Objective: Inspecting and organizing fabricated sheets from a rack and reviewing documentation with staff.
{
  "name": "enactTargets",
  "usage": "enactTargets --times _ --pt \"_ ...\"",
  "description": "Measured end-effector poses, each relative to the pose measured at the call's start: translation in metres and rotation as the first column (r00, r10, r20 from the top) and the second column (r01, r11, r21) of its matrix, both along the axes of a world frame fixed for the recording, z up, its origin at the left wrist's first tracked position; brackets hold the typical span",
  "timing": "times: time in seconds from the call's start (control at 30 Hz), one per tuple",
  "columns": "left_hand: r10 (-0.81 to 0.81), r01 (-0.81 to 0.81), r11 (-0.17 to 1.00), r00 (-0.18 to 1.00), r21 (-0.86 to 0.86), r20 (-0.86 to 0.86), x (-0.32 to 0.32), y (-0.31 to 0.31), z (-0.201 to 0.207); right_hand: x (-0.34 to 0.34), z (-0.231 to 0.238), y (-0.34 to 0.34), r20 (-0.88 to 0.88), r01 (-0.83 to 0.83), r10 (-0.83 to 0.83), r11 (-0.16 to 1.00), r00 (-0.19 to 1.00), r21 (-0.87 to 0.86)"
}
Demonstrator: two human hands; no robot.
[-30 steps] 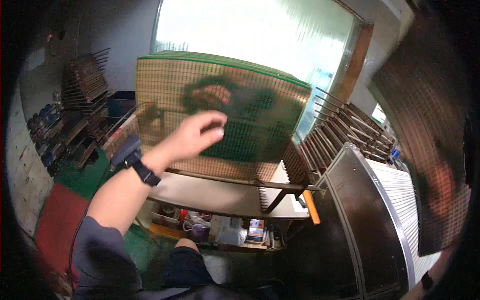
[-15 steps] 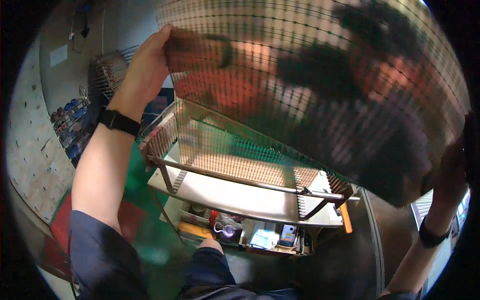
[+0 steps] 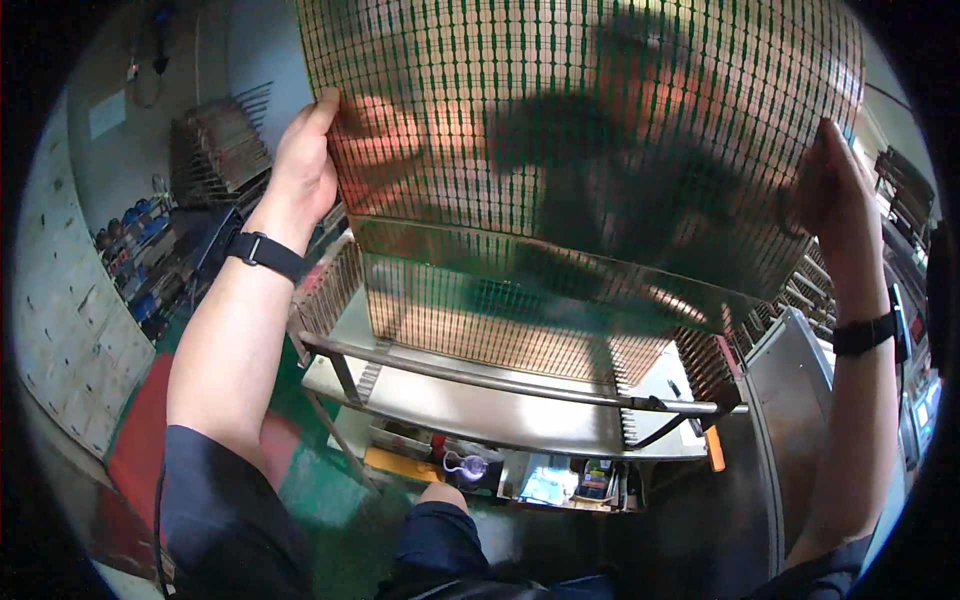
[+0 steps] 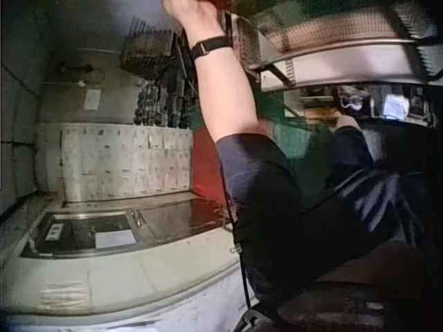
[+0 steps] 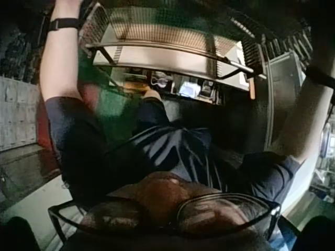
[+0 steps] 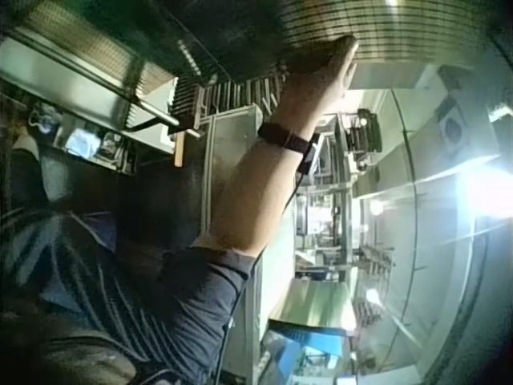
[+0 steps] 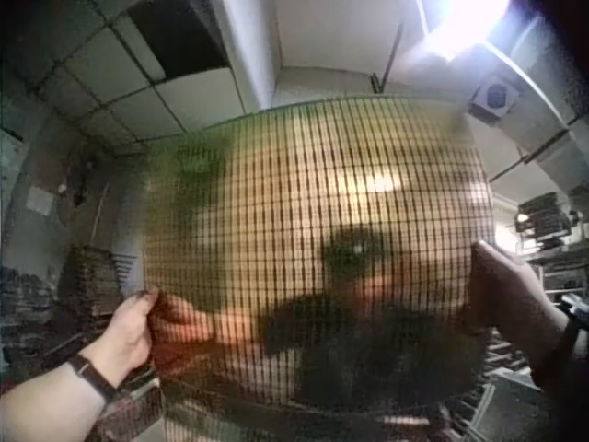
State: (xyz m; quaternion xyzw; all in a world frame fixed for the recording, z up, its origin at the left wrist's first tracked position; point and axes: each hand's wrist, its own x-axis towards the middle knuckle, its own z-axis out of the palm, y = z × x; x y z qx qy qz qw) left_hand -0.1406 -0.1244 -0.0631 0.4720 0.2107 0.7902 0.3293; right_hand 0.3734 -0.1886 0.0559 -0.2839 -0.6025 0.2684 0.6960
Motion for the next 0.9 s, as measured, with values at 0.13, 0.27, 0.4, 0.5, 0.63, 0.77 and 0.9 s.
enactTargets --times 0.13,0.27,0.4,0.5,0.63,0.77,0.9 --pt "-0.061 0.063 0.998 0.992 0.011 -0.115 -0.011 0.019 -0.014 0.005 -0.002 0.033 0.188 -0.148 0.176 0.977 0.966 -0.155" --pt "-0.083 0.071 0.993 0.987 -0.094 -0.134 -0.044 0.024 -0.032 -0.021 -0.014 0.069 0.104 0.050 -0.039 0.992 0.994 -0.112" --pt "0.136 -0.145 0.975 0.989 -0.167 -0.064 -0.029 0.030 -0.029 -0.021 -0.022 0.082 0.042 0.005 -0.004 1.000 0.999 -0.031" --pt "0.105 -0.117 0.980 0.991 -0.161 -0.080 -0.029 0.028 -0.027 -0.017 -0.024 0.081 0.025 -0.007 0.008 0.999 1.000 -0.040" --pt "0.048 -0.064 0.989 0.992 -0.135 -0.117 -0.036 0.036 -0.032 -0.013 -0.030 0.080 0.010 0.001 -0.001 1.000 1.000 -0.008" --pt "0.208 -0.230 0.959 0.968 -0.166 -0.139 0.004 0.011 -0.028 -0.006 -0.058 0.078 -0.019 0.041 -0.042 0.997 0.999 -0.067" --pt "0.260 -0.324 0.934 0.907 -0.153 -0.331 -0.001 0.017 -0.033 0.001 -0.071 0.080 -0.072 0.052 -0.059 0.994 0.996 -0.093"
